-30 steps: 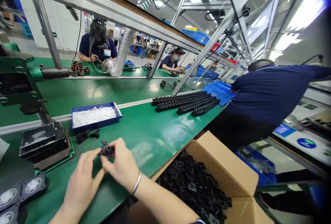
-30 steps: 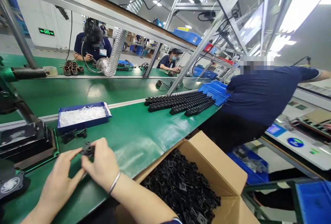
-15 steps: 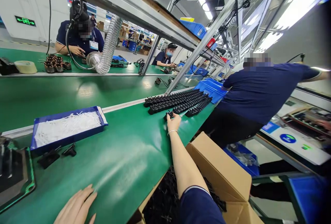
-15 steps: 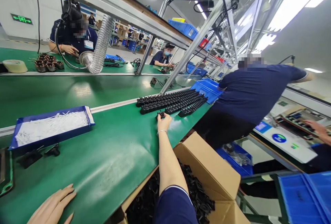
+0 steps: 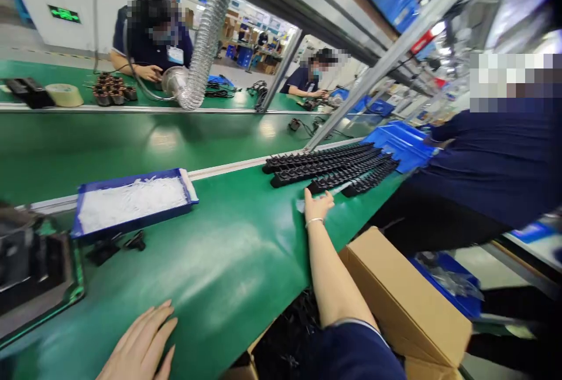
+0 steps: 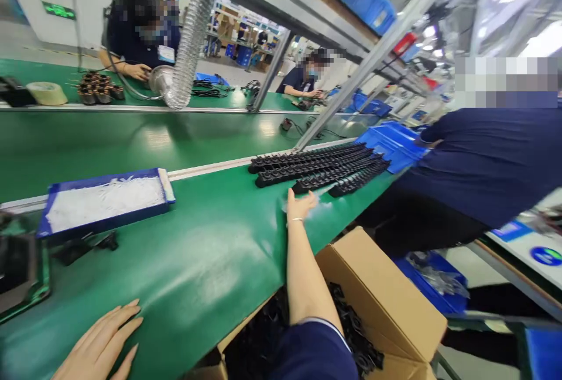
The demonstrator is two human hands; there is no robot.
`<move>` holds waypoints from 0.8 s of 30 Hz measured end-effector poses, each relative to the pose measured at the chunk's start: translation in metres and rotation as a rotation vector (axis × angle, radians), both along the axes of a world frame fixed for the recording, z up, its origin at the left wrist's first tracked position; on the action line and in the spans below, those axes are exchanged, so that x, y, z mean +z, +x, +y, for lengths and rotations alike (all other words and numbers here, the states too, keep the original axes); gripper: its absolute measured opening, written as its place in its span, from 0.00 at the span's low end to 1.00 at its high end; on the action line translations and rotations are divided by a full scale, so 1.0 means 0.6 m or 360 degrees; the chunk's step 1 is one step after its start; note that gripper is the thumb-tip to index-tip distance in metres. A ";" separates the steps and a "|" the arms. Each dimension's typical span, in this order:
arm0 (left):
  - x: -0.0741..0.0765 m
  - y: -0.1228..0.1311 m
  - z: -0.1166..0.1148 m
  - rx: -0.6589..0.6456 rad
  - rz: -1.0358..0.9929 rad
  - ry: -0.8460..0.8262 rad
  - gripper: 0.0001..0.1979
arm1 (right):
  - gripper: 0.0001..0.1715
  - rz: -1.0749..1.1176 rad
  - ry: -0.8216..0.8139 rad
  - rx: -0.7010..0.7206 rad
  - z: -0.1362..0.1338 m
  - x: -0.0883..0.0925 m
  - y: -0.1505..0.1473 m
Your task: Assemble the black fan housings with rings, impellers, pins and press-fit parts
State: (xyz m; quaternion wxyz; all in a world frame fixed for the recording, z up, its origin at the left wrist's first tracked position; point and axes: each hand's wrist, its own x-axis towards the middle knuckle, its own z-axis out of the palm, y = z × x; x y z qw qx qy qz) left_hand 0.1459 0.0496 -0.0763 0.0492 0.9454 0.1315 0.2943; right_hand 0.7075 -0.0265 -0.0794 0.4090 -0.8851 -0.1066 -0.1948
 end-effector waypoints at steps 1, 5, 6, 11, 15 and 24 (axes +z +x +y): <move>0.015 -0.001 -0.005 0.0010 0.0089 -0.0035 0.15 | 0.22 0.0028 -0.0036 0.0091 -0.003 0.001 -0.030; 0.041 -0.002 -0.025 0.0059 0.0262 -0.0271 0.15 | 0.23 0.0134 -0.0157 0.0715 0.002 0.005 -0.190; 0.041 -0.003 -0.030 0.0068 0.0289 -0.0324 0.15 | 0.22 0.0143 -0.0175 0.0924 0.008 0.007 -0.239; 0.060 -0.025 -0.038 0.0133 0.0219 -0.0410 0.18 | 0.17 0.0122 -0.0193 0.2021 0.081 0.027 -0.487; 0.116 -0.096 -0.007 0.0493 0.0281 -0.0166 0.19 | 0.25 0.0072 -0.0095 0.2436 0.172 0.052 -0.610; 0.154 -0.226 0.088 0.0861 0.0887 -0.0017 0.15 | 0.10 -0.0032 -0.0017 0.2527 0.250 0.067 -0.649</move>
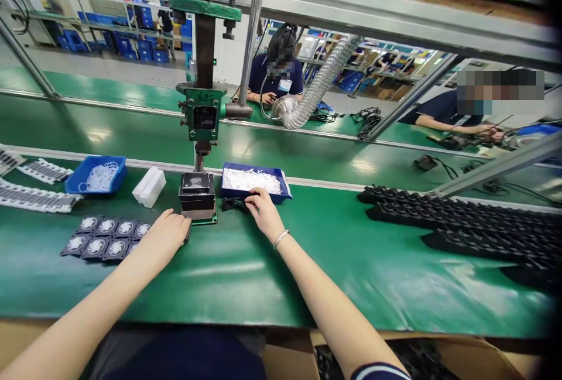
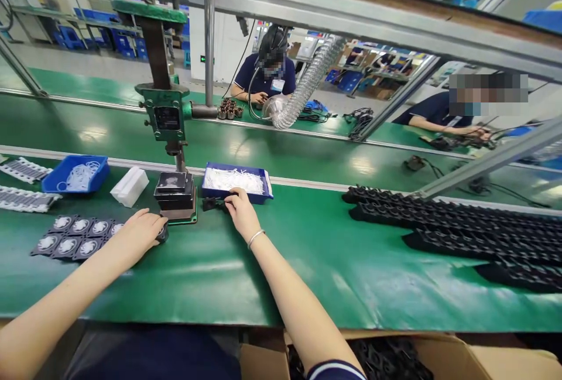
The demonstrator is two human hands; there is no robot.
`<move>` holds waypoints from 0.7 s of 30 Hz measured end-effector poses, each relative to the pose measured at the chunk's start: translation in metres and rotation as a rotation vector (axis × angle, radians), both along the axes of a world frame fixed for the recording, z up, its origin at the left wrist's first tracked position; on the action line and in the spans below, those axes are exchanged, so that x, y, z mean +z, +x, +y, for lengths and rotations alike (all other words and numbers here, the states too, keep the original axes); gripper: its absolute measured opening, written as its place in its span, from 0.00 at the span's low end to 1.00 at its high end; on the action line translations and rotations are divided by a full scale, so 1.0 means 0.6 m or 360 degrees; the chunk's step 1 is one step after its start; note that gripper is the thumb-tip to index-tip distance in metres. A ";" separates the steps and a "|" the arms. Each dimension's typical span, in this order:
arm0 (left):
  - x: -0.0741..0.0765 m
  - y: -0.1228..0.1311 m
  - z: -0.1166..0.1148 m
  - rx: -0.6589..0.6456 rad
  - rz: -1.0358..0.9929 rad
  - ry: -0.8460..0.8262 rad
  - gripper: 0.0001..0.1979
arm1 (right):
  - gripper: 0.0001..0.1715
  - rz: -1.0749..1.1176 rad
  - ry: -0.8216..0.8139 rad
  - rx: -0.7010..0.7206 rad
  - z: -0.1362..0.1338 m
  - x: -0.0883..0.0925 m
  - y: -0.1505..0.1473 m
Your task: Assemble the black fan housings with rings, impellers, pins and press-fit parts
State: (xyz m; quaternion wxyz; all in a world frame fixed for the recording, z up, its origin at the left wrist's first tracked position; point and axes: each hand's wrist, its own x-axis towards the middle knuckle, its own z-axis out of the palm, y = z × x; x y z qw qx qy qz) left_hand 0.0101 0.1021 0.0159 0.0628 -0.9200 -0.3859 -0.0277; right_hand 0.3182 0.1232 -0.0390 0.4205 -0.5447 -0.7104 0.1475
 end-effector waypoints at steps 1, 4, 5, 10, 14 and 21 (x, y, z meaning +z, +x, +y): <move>-0.002 0.003 0.001 -0.0023 -0.0020 -0.0041 0.14 | 0.10 -0.0011 0.0001 0.0002 -0.005 -0.002 -0.001; -0.008 0.022 -0.014 -0.0122 -0.0190 -0.0180 0.13 | 0.10 -0.0041 0.0002 0.0013 -0.022 -0.006 -0.007; -0.011 0.028 -0.024 -0.0152 -0.0270 -0.0236 0.15 | 0.10 -0.0046 0.0001 0.0016 -0.026 -0.007 -0.008; -0.037 0.051 -0.076 -0.0176 -0.0708 -0.0568 0.18 | 0.09 0.0000 -0.0057 -0.0008 -0.023 -0.005 -0.002; -0.058 0.060 -0.098 -0.0141 -0.1056 -0.0763 0.20 | 0.06 0.0123 -0.0253 -0.0006 -0.018 0.004 0.015; -0.080 0.062 -0.120 -0.0063 -0.1368 -0.0887 0.18 | 0.17 0.0255 -0.0987 0.0521 -0.067 0.016 0.014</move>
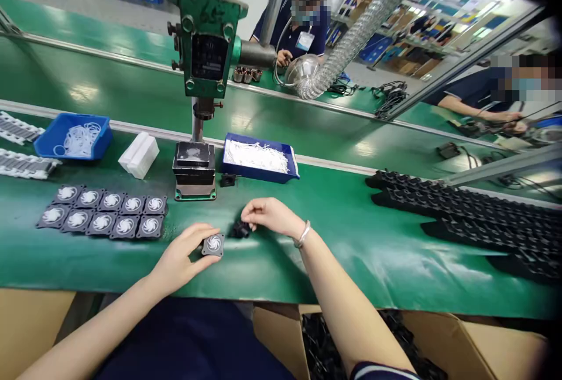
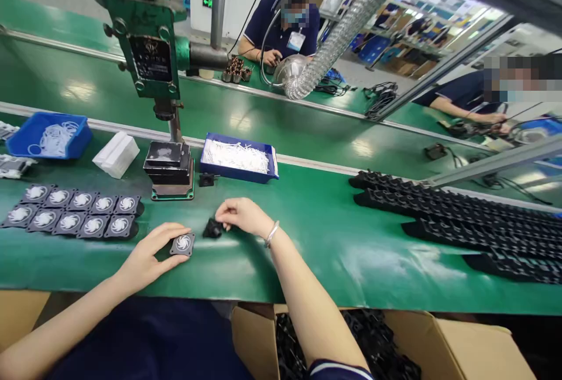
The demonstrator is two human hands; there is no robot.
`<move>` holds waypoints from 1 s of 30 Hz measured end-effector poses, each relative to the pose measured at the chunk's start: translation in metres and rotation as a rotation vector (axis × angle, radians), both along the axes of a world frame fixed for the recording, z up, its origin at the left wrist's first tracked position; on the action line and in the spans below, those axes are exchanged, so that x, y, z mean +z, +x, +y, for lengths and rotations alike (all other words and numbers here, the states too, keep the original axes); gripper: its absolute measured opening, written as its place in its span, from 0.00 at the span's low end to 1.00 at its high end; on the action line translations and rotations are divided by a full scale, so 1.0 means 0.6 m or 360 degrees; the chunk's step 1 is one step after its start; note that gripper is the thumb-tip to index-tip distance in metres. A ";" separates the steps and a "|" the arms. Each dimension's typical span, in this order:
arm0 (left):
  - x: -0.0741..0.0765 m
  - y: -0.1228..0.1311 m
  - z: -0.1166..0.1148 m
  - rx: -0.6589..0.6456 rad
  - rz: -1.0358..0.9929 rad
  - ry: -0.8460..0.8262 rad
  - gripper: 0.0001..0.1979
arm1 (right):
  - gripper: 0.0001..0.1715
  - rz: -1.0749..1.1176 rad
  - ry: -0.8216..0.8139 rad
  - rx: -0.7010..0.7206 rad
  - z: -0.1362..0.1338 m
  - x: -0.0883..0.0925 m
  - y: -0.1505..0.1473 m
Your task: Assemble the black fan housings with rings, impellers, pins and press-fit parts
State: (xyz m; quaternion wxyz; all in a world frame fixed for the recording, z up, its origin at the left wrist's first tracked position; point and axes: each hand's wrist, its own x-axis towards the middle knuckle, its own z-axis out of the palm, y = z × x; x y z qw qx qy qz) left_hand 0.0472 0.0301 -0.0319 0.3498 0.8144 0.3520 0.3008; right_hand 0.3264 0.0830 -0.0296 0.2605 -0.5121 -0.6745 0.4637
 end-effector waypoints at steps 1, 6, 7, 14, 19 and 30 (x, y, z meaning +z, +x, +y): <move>-0.002 0.000 -0.002 0.0009 -0.0011 -0.0015 0.18 | 0.18 0.0002 -0.0062 0.0051 -0.009 0.000 -0.002; -0.006 -0.001 -0.008 0.0025 -0.0033 -0.0087 0.20 | 0.20 -0.0035 -0.0004 -0.0147 -0.057 0.000 -0.014; -0.007 -0.001 -0.008 0.0025 -0.0045 -0.0106 0.21 | 0.21 -0.0064 0.0073 -0.0197 -0.069 -0.001 -0.019; -0.019 0.003 -0.012 0.0091 -0.0185 -0.0413 0.30 | 0.13 -0.0290 0.0594 -0.0428 -0.106 -0.039 -0.074; -0.021 0.004 -0.012 0.0083 -0.0157 -0.0433 0.33 | 0.07 -0.0212 0.0603 -0.0486 -0.101 -0.016 -0.067; -0.028 0.001 -0.010 0.0071 -0.0175 -0.0329 0.29 | 0.09 0.0107 0.0758 -0.0101 -0.130 0.051 -0.136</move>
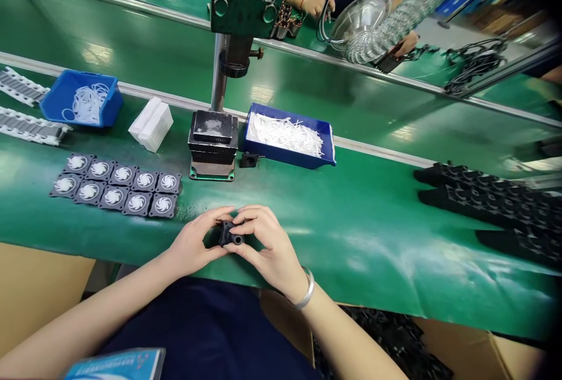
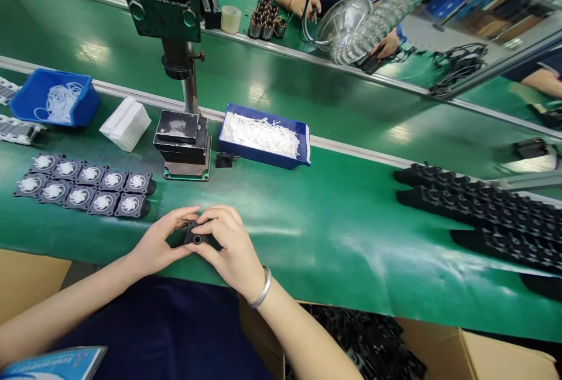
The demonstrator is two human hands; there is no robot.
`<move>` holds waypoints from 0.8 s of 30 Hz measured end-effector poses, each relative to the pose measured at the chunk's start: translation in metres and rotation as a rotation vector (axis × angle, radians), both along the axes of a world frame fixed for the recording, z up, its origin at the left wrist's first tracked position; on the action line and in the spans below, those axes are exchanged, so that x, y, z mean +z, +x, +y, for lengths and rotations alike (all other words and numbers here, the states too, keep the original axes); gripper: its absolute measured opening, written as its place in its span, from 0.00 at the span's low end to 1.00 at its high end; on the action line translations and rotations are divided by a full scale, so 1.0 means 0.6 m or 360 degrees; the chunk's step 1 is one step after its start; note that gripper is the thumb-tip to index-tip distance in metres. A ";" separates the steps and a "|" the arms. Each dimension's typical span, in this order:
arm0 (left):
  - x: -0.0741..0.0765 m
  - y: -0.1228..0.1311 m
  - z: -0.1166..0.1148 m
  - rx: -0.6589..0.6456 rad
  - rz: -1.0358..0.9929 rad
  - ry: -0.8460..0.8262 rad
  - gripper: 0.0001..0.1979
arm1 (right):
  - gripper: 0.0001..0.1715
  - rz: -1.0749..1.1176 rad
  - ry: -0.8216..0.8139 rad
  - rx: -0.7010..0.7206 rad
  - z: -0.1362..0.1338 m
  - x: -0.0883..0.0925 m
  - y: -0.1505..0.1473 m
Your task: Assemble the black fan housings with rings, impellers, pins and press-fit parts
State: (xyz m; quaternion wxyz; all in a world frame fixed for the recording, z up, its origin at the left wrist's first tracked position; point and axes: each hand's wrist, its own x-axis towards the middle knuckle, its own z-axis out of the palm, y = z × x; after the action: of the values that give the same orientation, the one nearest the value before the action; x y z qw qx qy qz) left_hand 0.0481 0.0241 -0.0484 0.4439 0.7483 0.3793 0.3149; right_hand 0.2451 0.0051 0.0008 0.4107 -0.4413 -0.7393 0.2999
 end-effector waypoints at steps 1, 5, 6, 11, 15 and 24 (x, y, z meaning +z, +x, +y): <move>0.000 0.000 0.000 0.0007 0.0011 0.0007 0.29 | 0.09 -0.0011 0.0022 -0.0001 0.002 -0.003 -0.001; 0.000 0.002 -0.001 0.0016 0.0033 0.0024 0.29 | 0.10 -0.0046 0.0089 0.0027 0.005 -0.013 0.001; 0.000 0.002 -0.001 0.0016 0.0033 0.0031 0.29 | 0.10 -0.0051 0.0091 0.0036 0.005 -0.015 0.001; 0.008 -0.001 0.003 -0.0030 0.0034 0.0072 0.31 | 0.12 0.0066 -0.0022 0.0069 0.003 -0.025 0.001; 0.024 -0.003 0.011 -0.0128 0.0118 0.0046 0.31 | 0.12 0.0089 -0.0099 0.0117 0.003 -0.029 -0.001; 0.019 -0.006 0.018 -0.0160 0.0037 0.0170 0.27 | 0.11 0.0085 -0.0078 0.0043 -0.004 -0.037 -0.005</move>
State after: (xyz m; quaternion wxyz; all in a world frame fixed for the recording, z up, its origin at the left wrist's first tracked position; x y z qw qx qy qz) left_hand 0.0446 0.0348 -0.0371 0.4142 0.7926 0.3291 0.3033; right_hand 0.2420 0.0025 -0.0216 0.4153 -0.4332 -0.7265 0.3349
